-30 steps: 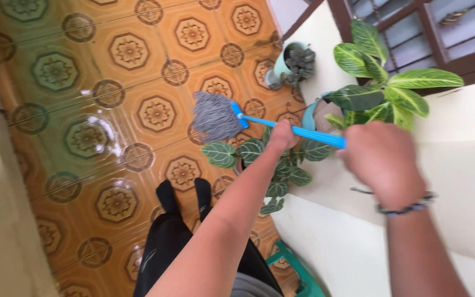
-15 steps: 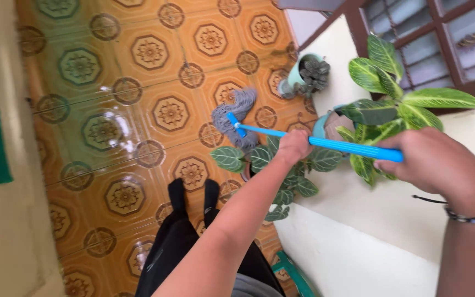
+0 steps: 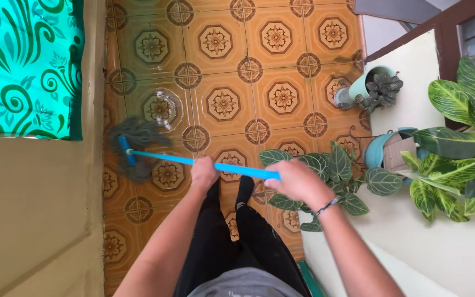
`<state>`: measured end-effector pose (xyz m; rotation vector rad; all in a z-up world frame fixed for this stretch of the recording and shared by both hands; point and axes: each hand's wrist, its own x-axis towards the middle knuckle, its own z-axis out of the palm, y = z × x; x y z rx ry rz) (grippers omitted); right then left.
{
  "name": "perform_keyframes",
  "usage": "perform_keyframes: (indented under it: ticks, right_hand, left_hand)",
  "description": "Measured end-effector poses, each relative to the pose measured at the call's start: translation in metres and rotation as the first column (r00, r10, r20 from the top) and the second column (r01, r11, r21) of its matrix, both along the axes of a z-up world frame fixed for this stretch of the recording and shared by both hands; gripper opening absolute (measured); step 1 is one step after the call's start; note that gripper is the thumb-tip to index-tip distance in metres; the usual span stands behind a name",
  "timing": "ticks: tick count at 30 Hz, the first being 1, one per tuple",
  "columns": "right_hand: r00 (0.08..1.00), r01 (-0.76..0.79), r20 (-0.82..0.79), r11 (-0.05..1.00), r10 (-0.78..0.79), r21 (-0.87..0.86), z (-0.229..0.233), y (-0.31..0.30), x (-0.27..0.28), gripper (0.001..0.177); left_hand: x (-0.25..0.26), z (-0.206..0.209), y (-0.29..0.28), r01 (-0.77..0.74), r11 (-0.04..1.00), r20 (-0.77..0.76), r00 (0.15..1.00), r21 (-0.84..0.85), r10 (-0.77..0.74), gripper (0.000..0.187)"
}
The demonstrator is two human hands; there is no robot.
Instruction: Mop the tiled floor in the home environment.
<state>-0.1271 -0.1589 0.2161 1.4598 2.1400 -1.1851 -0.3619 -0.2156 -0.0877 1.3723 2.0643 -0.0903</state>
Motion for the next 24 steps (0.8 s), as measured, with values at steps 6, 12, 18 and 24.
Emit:
perform_keyframes:
  ticks: [6,12,18,24]
  right_hand:
    - [0.985,0.044,0.168,0.999,-0.046,0.016,0.030,0.004,0.028,0.020]
    - [0.889,0.168,0.394,0.967,-0.232,0.192,0.108,-0.001,0.137,0.023]
    - [0.678,0.187,0.630,0.917,-0.379,0.351,0.193,-0.011,0.162,0.018]
    - [0.726,-0.091,0.591,0.803,-0.352,0.589,0.133,-0.022,0.146,0.006]
  left_hand:
    - [0.053,0.029,0.008,0.065,0.990,0.021,0.997,0.123,-0.068,0.022]
    - [0.221,0.050,0.044,0.087,0.939,0.263,0.947,0.334,-0.182,0.020]
    - [0.346,0.129,0.089,0.123,0.910,0.517,0.789,0.396,-0.332,0.024]
    - [0.404,0.082,0.113,0.124,0.908,0.680,0.624,0.400,-0.385,0.034]
